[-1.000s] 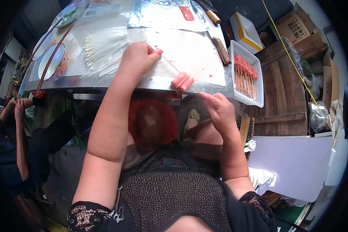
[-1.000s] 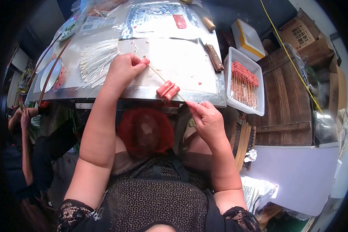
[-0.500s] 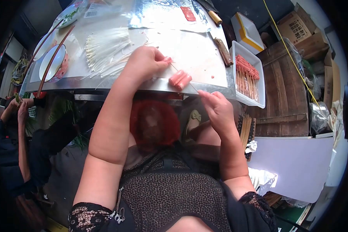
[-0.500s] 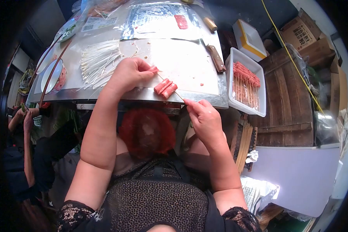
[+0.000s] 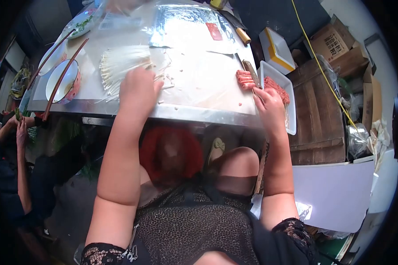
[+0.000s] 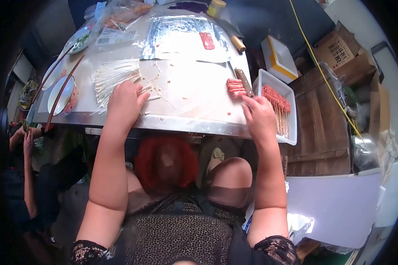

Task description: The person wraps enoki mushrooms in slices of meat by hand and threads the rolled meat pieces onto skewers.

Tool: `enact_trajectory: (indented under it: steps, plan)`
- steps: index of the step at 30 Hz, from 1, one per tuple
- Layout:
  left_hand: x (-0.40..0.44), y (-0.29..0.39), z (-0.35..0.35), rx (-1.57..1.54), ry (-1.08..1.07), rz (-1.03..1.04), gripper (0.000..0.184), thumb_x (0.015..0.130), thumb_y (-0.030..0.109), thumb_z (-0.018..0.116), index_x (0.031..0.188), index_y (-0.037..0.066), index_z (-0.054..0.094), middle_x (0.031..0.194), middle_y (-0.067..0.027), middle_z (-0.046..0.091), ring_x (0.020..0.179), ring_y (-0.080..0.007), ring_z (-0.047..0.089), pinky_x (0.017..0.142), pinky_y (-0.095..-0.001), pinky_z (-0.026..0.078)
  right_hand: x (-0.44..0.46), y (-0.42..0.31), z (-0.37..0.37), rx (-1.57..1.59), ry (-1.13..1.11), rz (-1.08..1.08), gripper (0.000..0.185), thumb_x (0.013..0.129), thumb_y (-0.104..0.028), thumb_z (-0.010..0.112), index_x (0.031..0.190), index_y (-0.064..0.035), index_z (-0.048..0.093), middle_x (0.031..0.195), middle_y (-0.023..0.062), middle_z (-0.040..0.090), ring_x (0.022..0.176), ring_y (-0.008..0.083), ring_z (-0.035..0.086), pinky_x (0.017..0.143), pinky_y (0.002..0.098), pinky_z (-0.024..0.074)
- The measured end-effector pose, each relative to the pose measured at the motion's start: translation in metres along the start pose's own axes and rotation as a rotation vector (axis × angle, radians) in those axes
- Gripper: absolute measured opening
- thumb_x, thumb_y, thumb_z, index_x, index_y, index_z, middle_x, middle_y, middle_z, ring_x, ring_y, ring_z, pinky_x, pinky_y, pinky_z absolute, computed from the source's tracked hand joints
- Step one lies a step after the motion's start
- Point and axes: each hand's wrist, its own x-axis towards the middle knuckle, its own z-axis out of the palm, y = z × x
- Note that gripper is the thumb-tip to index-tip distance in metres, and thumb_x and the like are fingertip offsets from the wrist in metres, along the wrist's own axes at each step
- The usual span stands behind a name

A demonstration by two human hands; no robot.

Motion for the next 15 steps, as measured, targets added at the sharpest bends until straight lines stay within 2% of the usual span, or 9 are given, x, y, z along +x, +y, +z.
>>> enact_trajectory:
  steps: [2, 3, 6, 8, 9, 11, 12, 15]
  plan:
    - [0.000, 0.001, -0.004, 0.124, -0.118, -0.029, 0.020, 0.080, 0.023, 0.074, 0.087, 0.004, 0.071, 0.092, -0.0155, 0.065, 0.096, -0.0342, 0.061, 0.084, -0.0450, 0.048, 0.039, -0.025, 0.009, 0.020, 0.142, -0.340, 0.020, 0.088, -0.020, 0.067, 0.104, -0.0114, 0.074, 0.096, 0.0115, 0.067, 0.090, 0.0305, 0.063, 0.080, 0.0410, 0.0511]
    - [0.001, -0.004, 0.001, 0.121, -0.110, -0.006, 0.016, 0.080, 0.020, 0.073, 0.081, 0.005, 0.069, 0.090, -0.0139, 0.064, 0.093, -0.0337, 0.060, 0.082, -0.0452, 0.049, 0.060, -0.032, 0.022, 0.003, 0.126, -0.345, 0.019, 0.088, -0.020, 0.067, 0.103, -0.0108, 0.074, 0.099, 0.0121, 0.068, 0.093, 0.0304, 0.064, 0.082, 0.0413, 0.0511]
    - [0.007, -0.006, 0.010, 0.186, -0.139, -0.014, 0.014, 0.080, 0.018, 0.072, 0.079, 0.005, 0.069, 0.091, -0.0125, 0.064, 0.094, -0.0323, 0.061, 0.082, -0.0452, 0.049, 0.137, -0.041, 0.071, -0.062, 0.035, -0.360, 0.019, 0.088, -0.023, 0.066, 0.098, -0.0093, 0.074, 0.102, 0.0136, 0.069, 0.098, 0.0303, 0.065, 0.086, 0.0414, 0.0513]
    - [0.007, -0.005, 0.010, 0.193, -0.120, -0.002, 0.012, 0.080, 0.017, 0.071, 0.080, 0.005, 0.069, 0.091, -0.0117, 0.064, 0.094, -0.0312, 0.061, 0.083, -0.0447, 0.048, 0.181, -0.044, 0.102, -0.135, -0.040, -0.229, 0.022, 0.089, -0.028, 0.064, 0.095, -0.0091, 0.075, 0.100, 0.0137, 0.070, 0.098, 0.0313, 0.066, 0.087, 0.0412, 0.0519]
    - [0.006, -0.005, 0.011, 0.203, -0.113, 0.016, 0.011, 0.081, 0.016, 0.070, 0.081, 0.005, 0.069, 0.091, -0.0108, 0.064, 0.094, -0.0301, 0.061, 0.083, -0.0442, 0.048, 0.194, -0.050, 0.108, -0.135, -0.044, -0.237, 0.022, 0.089, -0.028, 0.064, 0.095, -0.0091, 0.075, 0.100, 0.0137, 0.070, 0.098, 0.0313, 0.066, 0.087, 0.0412, 0.0519]
    - [0.005, -0.009, 0.013, 0.146, -0.070, 0.026, 0.011, 0.081, 0.016, 0.070, 0.081, 0.005, 0.069, 0.091, -0.0103, 0.064, 0.094, -0.0294, 0.061, 0.084, -0.0437, 0.047, 0.209, -0.059, 0.121, -0.331, -0.104, -0.033, 0.023, 0.089, -0.026, 0.061, 0.092, -0.0076, 0.075, 0.099, 0.0146, 0.071, 0.096, 0.0323, 0.068, 0.084, 0.0411, 0.0538]
    - [0.003, -0.012, 0.013, 0.090, -0.027, 0.046, 0.010, 0.081, 0.015, 0.069, 0.081, 0.005, 0.069, 0.091, -0.0098, 0.063, 0.095, -0.0288, 0.060, 0.085, -0.0432, 0.047, 0.213, -0.057, 0.129, -0.331, -0.113, -0.040, 0.023, 0.089, -0.026, 0.061, 0.092, -0.0076, 0.075, 0.099, 0.0146, 0.071, 0.096, 0.0323, 0.068, 0.084, 0.0411, 0.0538]
    - [0.000, -0.015, -0.003, -0.010, -0.031, 0.034, 0.009, 0.081, 0.014, 0.069, 0.081, 0.006, 0.069, 0.091, -0.0088, 0.062, 0.095, -0.0287, 0.060, 0.087, -0.0424, 0.045, 0.220, -0.051, 0.139, -0.496, -0.118, -0.143, 0.022, 0.086, -0.011, 0.054, 0.094, -0.0040, 0.074, 0.100, 0.0161, 0.071, 0.095, 0.0310, 0.070, 0.080, 0.0400, 0.0562]
